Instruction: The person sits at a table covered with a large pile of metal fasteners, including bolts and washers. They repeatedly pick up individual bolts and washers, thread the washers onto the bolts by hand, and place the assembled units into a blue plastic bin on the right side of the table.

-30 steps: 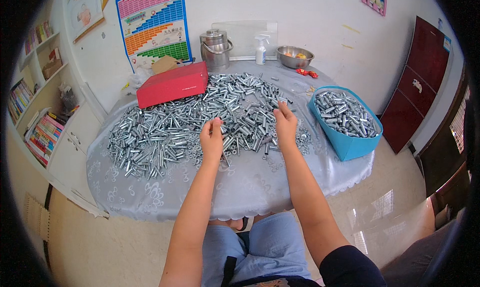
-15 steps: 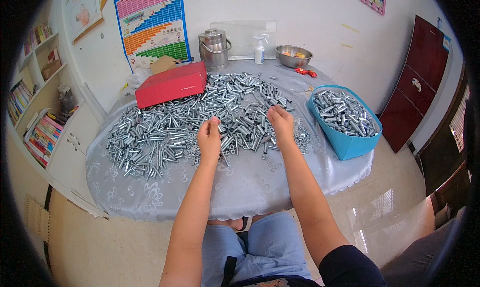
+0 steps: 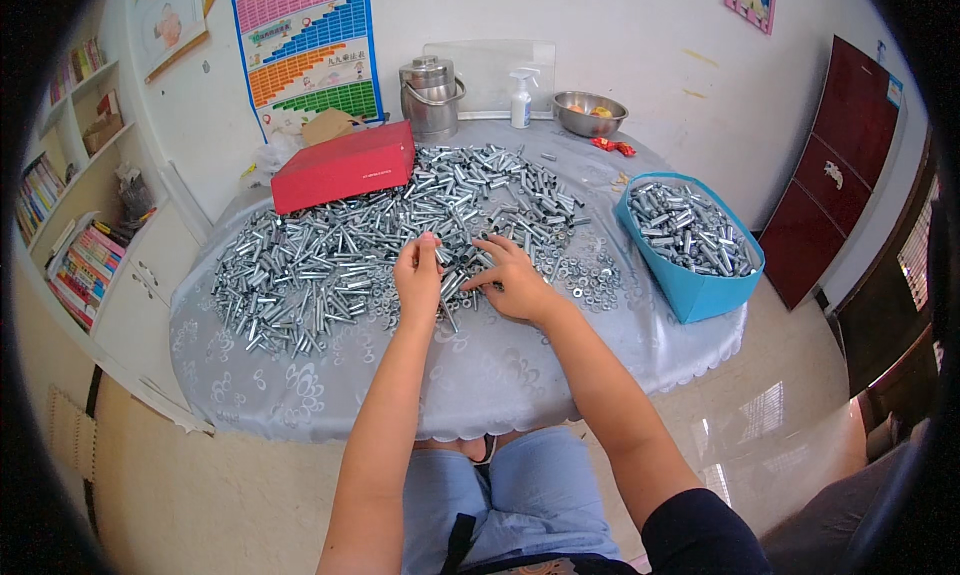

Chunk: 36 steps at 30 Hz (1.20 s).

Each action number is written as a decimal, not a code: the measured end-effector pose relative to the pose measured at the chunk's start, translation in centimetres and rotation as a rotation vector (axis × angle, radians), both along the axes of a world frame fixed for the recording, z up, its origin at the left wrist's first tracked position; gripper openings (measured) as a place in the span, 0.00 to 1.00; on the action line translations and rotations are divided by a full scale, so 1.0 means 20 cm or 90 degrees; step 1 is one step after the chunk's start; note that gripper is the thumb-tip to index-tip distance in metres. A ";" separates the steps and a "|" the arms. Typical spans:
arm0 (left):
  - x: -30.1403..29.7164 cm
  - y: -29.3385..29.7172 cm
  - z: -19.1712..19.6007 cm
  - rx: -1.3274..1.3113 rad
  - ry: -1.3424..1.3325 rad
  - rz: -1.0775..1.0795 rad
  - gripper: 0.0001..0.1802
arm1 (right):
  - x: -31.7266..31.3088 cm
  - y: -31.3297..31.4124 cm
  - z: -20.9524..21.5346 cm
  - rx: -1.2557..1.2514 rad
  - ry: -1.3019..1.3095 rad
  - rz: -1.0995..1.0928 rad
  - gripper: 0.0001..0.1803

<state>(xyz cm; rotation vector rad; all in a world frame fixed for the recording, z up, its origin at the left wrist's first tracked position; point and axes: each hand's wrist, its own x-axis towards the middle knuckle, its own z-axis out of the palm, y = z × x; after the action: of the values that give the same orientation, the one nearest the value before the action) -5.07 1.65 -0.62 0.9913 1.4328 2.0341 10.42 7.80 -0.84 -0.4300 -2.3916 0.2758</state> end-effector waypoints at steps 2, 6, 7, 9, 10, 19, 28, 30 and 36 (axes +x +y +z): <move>0.00 -0.01 0.01 0.005 -0.030 -0.020 0.18 | 0.00 -0.03 0.01 -0.010 -0.034 -0.004 0.17; 0.00 0.00 0.00 0.005 -0.065 -0.048 0.17 | 0.00 -0.07 0.04 -0.057 -0.042 0.020 0.12; 0.01 0.00 0.00 0.014 -0.071 -0.053 0.17 | 0.00 -0.07 0.04 -0.074 -0.045 0.025 0.10; 0.02 0.00 0.01 0.029 -0.082 -0.062 0.17 | 0.01 -0.06 0.04 -0.040 -0.025 0.029 0.09; 0.02 -0.01 0.01 0.031 -0.096 -0.068 0.16 | 0.01 -0.05 0.04 -0.022 -0.015 0.030 0.09; 0.05 -0.03 0.06 0.025 -0.063 -0.131 0.11 | -0.02 -0.08 0.08 -0.292 0.164 -0.043 0.11; 0.05 -0.03 0.03 0.048 0.067 -0.189 0.13 | -0.03 -0.07 0.08 -0.464 0.166 -0.036 0.10; 0.05 -0.02 0.02 0.021 0.129 -0.219 0.13 | -0.05 -0.03 0.01 -0.511 0.270 0.016 0.14; 0.08 -0.03 0.00 -0.015 0.202 -0.161 0.13 | -0.06 -0.06 0.04 -0.673 0.403 0.098 0.32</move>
<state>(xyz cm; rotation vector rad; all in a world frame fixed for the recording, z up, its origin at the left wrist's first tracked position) -3.41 0.97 -0.56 1.4552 1.3958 1.7306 9.15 6.64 0.06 -0.5067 -1.4918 1.5135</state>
